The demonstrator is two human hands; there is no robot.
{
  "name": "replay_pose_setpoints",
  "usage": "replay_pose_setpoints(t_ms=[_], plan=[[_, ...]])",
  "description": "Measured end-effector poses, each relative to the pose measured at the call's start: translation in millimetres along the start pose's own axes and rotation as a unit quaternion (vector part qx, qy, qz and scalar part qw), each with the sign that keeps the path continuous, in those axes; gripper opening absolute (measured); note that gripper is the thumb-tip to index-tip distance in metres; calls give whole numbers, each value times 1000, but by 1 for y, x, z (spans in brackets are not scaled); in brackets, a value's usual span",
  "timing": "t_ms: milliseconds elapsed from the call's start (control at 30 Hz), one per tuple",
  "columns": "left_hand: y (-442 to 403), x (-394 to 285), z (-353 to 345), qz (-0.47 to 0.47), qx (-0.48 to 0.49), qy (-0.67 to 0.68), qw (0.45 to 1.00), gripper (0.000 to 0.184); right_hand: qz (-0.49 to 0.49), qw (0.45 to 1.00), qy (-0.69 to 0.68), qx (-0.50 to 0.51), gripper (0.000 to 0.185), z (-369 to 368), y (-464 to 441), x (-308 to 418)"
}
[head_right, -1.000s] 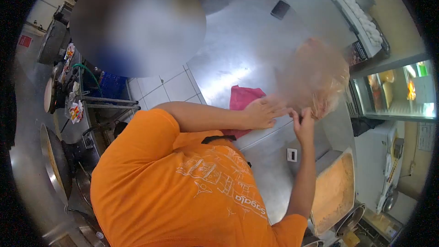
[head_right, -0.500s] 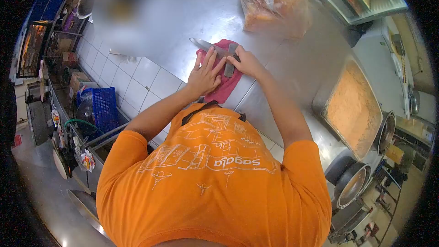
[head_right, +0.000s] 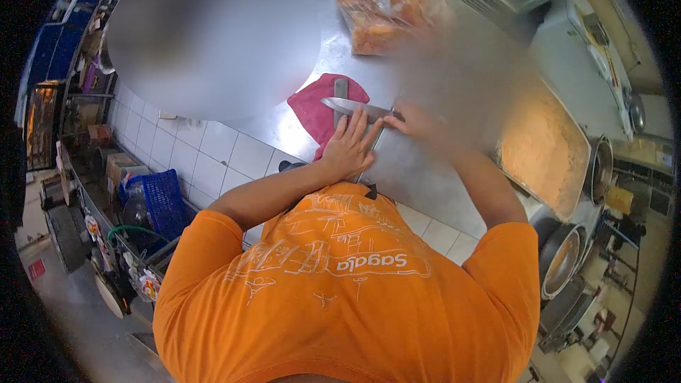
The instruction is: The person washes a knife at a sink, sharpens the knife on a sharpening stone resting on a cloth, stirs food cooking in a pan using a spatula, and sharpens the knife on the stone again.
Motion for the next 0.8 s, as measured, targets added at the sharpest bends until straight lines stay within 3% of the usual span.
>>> replay_pose_setpoints(t_ms=[167,267,300,333,367,433,467,500,533,600,667,733,800], plan=[[-64,-2,-1,5,-47,-23,999,83,-43,993,79,-73,43,42,6,-32],[-96,2,9,-32,-42,9,999,79,-7,981,138,-139,37,76,25,-33],[-100,3,30,-10,74,151,986,76,-39,980,132,-146,34,86,30,-25],[-100,11,40,-18,88,168,982,77,-58,978,129,-151,32,96,32,-10],[-89,11,48,-42,54,147,987,77,6,964,203,-170,29,98,36,3],[-53,20,71,-67,-91,83,990,79,-30,988,30,-151,38,103,34,62],[-26,36,98,-83,-220,159,959,74,32,976,23,-215,35,91,27,77],[-1,48,100,-57,-242,148,957,75,13,970,-22,-242,32,79,20,93],[22,63,95,-42,-262,144,953,75,-73,970,71,-221,31,62,15,82],[79,108,97,15,-242,242,939,74,-76,963,-155,-206,29,29,-25,93],[129,156,58,175,-175,352,902,70,-110,925,-321,-169,27,3,-74,159],[195,194,39,389,-176,278,860,68,-83,884,-445,-120,24,-27,-122,219],[260,235,-10,537,-127,311,774,63,-50,876,-477,-60,25,-53,-164,299]])
Point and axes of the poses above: each hand's wrist, its own y-axis away from the middle knuckle, its own z-axis out of the back of the hand, x = y × z, the point moved 1 cm from there along -y, towards the middle knuckle, and after that the axes turned 8 degrees about x, right-handed, at the moved point
